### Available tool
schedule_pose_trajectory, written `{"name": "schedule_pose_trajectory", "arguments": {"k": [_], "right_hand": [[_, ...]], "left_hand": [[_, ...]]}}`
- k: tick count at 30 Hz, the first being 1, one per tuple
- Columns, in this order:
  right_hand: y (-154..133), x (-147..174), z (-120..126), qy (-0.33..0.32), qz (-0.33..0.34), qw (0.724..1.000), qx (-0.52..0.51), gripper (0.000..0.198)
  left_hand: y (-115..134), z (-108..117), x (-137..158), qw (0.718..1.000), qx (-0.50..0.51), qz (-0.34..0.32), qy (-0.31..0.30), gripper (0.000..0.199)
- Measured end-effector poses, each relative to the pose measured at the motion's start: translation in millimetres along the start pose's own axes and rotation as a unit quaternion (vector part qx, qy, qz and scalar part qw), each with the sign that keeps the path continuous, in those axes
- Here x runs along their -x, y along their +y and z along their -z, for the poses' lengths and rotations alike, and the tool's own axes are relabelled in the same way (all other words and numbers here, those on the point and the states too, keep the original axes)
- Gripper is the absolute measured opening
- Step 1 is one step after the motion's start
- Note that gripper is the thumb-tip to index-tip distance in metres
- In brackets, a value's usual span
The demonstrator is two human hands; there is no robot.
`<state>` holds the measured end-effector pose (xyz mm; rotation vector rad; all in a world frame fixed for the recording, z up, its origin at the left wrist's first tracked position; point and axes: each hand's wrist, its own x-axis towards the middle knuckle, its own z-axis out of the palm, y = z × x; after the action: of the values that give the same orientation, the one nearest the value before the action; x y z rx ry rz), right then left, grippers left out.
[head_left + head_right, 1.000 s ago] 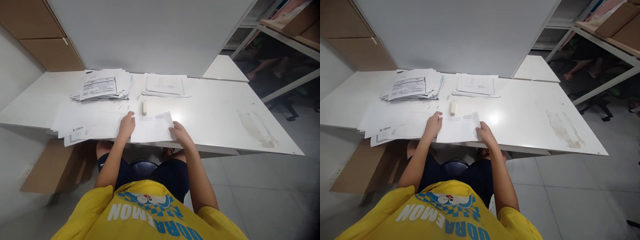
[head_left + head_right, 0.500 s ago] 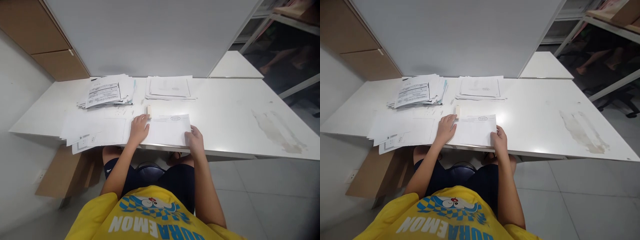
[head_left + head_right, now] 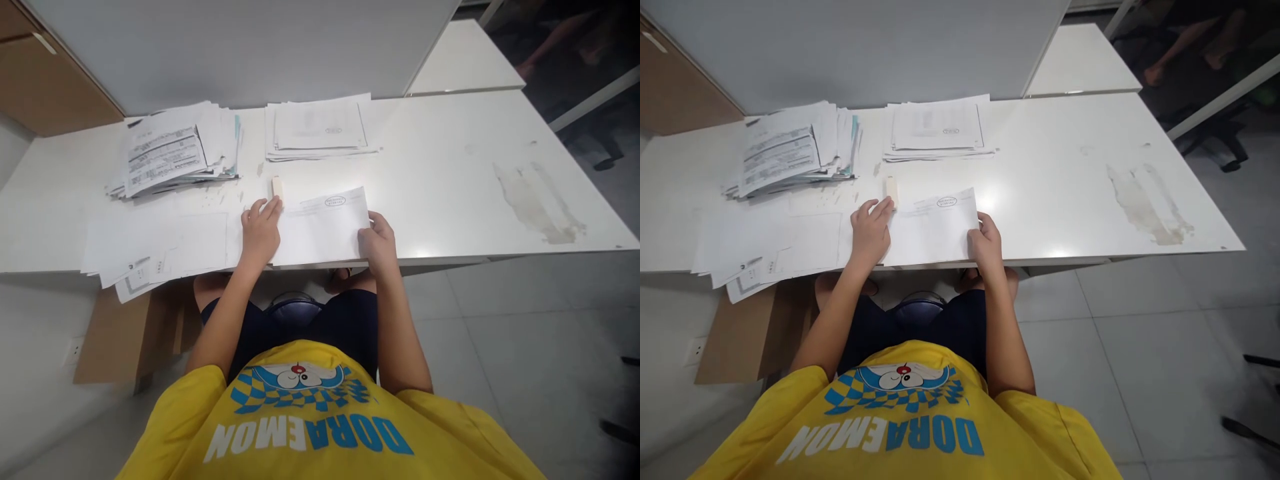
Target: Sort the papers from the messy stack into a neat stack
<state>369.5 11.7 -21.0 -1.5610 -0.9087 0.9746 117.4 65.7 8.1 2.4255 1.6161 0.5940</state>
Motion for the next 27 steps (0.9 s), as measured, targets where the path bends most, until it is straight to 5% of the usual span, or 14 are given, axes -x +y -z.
{"name": "schedule_pose_trajectory", "arguments": {"k": [5, 12, 17, 22, 27], "right_hand": [[-3.6, 6.1, -2.0, 0.000, 0.003, 1.000, -0.011, 0.049], [-5.7, 3.6, 3.8, 0.131, 0.075, 0.988, -0.029, 0.050], [-50.2, -75.5, -0.3, 0.163, 0.159, 0.974, -0.005, 0.056], [-87.5, -187.2, -52.4, 0.115, 0.176, 0.977, 0.028, 0.053], [-91.0, -239.5, -98.3, 0.124, 0.173, 0.966, 0.145, 0.051]], "left_hand": [[-7.0, -0.7, -1.6, 1.000, -0.015, -0.010, 0.005, 0.057], [-14.3, -3.9, -2.0, 0.995, -0.003, -0.024, 0.096, 0.048], [-14.2, -5.5, -2.9, 0.995, 0.011, -0.031, 0.097, 0.046], [-15.6, -7.2, -0.1, 0.996, 0.016, -0.039, 0.083, 0.049], [-20.0, -12.4, 3.1, 0.995, 0.003, -0.049, 0.092, 0.050]]}}
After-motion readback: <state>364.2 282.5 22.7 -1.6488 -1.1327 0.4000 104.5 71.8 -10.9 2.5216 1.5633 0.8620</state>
